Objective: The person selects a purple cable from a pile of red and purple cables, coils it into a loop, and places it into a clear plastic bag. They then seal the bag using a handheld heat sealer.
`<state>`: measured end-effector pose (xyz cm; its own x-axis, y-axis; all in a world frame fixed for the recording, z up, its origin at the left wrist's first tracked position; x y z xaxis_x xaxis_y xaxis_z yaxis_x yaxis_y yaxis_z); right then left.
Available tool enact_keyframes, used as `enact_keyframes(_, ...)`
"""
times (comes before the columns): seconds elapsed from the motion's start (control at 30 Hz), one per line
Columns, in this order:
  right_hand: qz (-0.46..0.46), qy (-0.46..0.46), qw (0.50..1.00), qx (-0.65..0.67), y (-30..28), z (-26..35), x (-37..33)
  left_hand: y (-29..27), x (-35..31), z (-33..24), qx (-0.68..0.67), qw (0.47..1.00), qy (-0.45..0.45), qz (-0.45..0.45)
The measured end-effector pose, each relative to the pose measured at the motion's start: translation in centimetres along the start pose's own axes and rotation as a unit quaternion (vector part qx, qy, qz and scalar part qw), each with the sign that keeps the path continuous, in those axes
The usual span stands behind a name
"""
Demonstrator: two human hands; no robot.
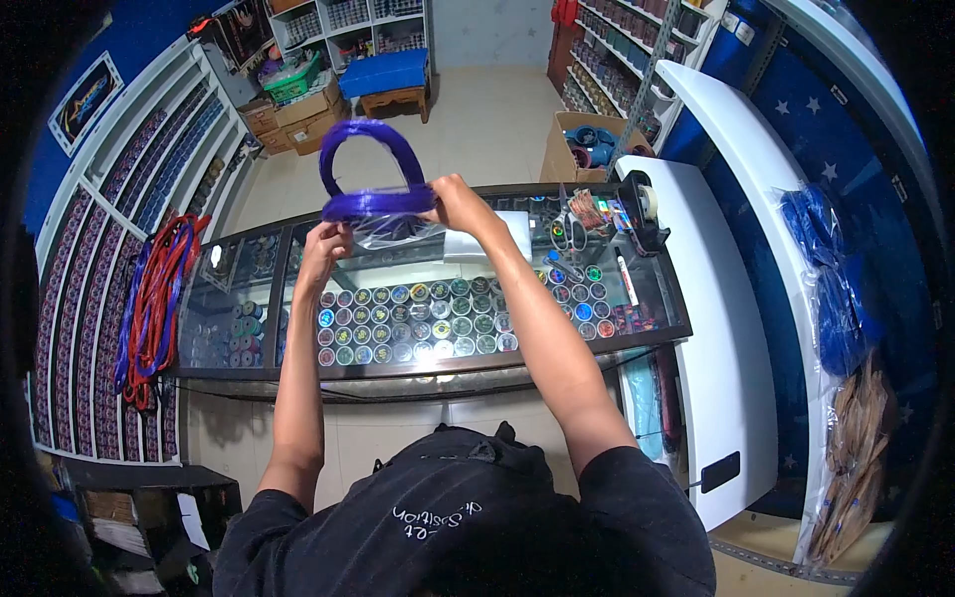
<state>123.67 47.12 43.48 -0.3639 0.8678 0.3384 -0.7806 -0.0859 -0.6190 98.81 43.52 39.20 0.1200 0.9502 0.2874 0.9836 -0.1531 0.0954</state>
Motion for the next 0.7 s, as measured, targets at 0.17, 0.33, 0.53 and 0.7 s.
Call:
enact_keyframes(0.17,0.02,0.056,0.996,0.065,-1.4,0.0,1.1,0.0,2.0,-1.2,0.227,0.971,0.072,-0.019)
enact_keyframes(0.33,0.032,0.069,0.988,0.133,-2.9,-0.1,1.8,1.3,3.0,-3.5,0.286,0.947,0.139,-0.038)
enact_keyframes(0.53,0.04,0.122,0.986,0.109,-5.1,2.4,1.4,3.1,3.2,-4.6,0.109,0.983,0.15,0.0)
enact_keyframes(0.7,0.044,0.142,0.983,0.11,-6.2,3.0,1.4,3.9,3.8,-3.8,0.019,0.991,0.134,-0.01)
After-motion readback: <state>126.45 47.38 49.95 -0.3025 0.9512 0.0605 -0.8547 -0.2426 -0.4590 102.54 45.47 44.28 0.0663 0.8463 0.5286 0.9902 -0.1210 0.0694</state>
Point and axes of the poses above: each hand's wrist, its own x-axis towards the middle knuckle, its own y-axis out of the palm, z = x × y, the point moved 4 cm from there along x, towards the middle knuckle, and after that the axes turned 12 degrees about y, right-handed, at the moved point
